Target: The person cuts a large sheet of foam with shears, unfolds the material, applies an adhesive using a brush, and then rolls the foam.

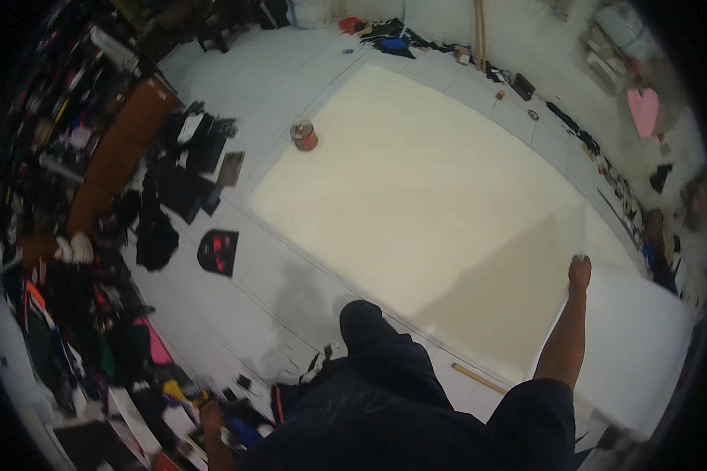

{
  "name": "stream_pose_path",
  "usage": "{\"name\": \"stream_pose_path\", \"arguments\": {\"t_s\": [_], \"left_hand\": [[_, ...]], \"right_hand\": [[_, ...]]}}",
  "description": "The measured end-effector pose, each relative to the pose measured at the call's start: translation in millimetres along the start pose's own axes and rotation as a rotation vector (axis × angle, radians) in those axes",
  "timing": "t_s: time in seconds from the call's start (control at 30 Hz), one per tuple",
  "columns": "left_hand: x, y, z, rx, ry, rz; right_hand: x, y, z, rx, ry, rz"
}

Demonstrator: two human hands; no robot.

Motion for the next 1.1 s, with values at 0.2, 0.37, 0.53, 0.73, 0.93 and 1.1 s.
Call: {"name": "stream_pose_path", "arguments": {"t_s": [0.2, 0.37, 0.53, 0.73, 0.93, 1.1], "left_hand": [[-45, 209, -280, -0.243, 0.171, 0.038], [-33, 304, -239, 0.030, -0.142, 0.219], [2, 343, -252, 0.361, -0.005, 0.113], [-37, 570, -365, 0.313, 0.250, 0.343], [-46, 775, -560, 0.015, 0.297, 0.351], [-69, 895, -766, -0.262, 0.301, 0.299]], "right_hand": [[-53, -50, 133, -0.101, 0.089, -0.013], [-186, -73, 237, -0.065, -0.067, -0.060], [-359, -90, 449, 0.062, -0.011, 0.093], [-363, -126, 464, -0.077, -0.102, -0.050], [-412, -148, 546, -0.217, -0.124, 0.042], [-479, -141, 676, -0.267, -0.109, -0.019]]}}
Point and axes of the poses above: each hand's wrist, its own y-axis towards the middle knuckle, its own x-axis out of the back of the hand, z = x × y, the point moved 2 cm from there along y, towards the middle knuckle, and after that the axes turned 7 degrees about z, right-handed, at the moved point
